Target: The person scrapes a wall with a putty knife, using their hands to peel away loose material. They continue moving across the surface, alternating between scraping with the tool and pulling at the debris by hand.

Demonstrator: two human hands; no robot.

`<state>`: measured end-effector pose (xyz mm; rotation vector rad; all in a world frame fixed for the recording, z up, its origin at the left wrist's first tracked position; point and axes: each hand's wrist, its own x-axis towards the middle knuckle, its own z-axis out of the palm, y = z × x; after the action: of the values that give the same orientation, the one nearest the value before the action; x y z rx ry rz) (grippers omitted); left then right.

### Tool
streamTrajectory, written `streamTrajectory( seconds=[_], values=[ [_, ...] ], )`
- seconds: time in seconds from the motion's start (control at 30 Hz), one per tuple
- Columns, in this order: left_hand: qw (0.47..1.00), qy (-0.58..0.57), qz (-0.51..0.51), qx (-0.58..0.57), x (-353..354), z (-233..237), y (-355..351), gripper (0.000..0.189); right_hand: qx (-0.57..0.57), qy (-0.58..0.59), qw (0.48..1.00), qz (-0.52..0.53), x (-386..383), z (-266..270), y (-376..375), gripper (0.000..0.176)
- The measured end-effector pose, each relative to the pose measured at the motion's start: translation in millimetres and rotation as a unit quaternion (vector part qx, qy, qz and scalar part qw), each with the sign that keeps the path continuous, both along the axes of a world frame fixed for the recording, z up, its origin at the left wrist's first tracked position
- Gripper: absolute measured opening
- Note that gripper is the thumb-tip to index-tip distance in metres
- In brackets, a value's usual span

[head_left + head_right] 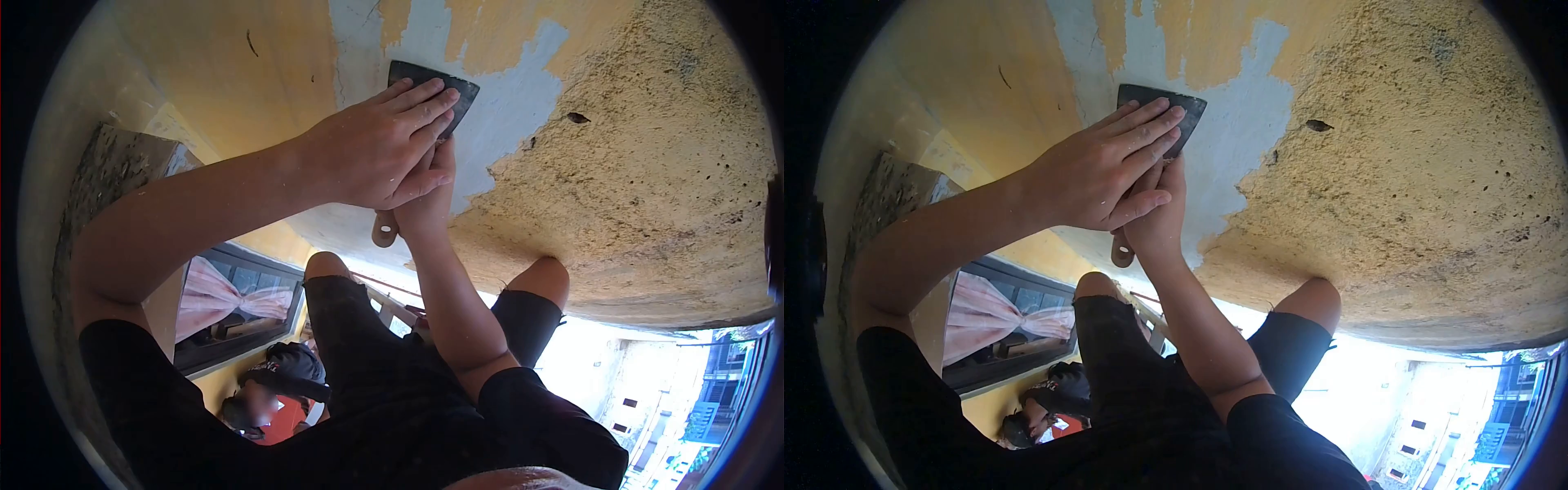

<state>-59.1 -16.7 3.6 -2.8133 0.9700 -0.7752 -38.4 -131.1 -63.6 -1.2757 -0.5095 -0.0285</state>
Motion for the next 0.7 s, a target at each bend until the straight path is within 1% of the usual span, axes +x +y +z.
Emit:
streamTrajectory(
  seconds=[0.07,0.1,0.17,0.2,0.27,0.4,0.47,0.6,0.67,0.7],
  values=[
    [1.000,-0.002,-0.003,-0.007,1,0,0,0.062,0.061,0.084,0.994,0.028,-4,8,-1,0.035],
    [1.000,0.002,-0.001,-0.008,1,0,0,0.062,0.061,0.088,0.994,0.030,-2,6,-2,0.035],
    [1.000,-0.009,-0.006,-0.013,2,1,1,0.062,-0.025,-0.010,1.000,0.003,5,1,-2,0.030],
    [1.000,-0.007,-0.004,-0.014,2,2,1,0.062,-0.026,-0.008,1.000,0.005,5,0,-1,0.030],
    [1.000,-0.015,-0.012,-0.002,3,3,2,0.062,0.014,0.022,1.000,0.013,6,5,1,0.029],
    [1.000,-0.021,-0.013,-0.011,3,0,2,0.062,0.004,0.029,0.999,0.022,5,4,-4,0.029],
    [1.000,-0.001,-0.009,-0.014,3,0,1,0.063,-0.020,0.033,0.999,0.018,5,1,-7,0.029],
    [1.000,0.006,-0.009,-0.001,3,0,1,0.064,0.015,0.004,1.000,0.012,8,4,-6,0.027],
    [1.000,-0.024,-0.014,-0.013,5,0,1,0.064,-0.010,0.056,0.998,0.040,8,11,-12,0.025],
    [1.000,-0.019,-0.013,-0.014,4,-2,1,0.064,-0.011,0.061,0.997,0.040,7,7,-12,0.025]
  ],
)
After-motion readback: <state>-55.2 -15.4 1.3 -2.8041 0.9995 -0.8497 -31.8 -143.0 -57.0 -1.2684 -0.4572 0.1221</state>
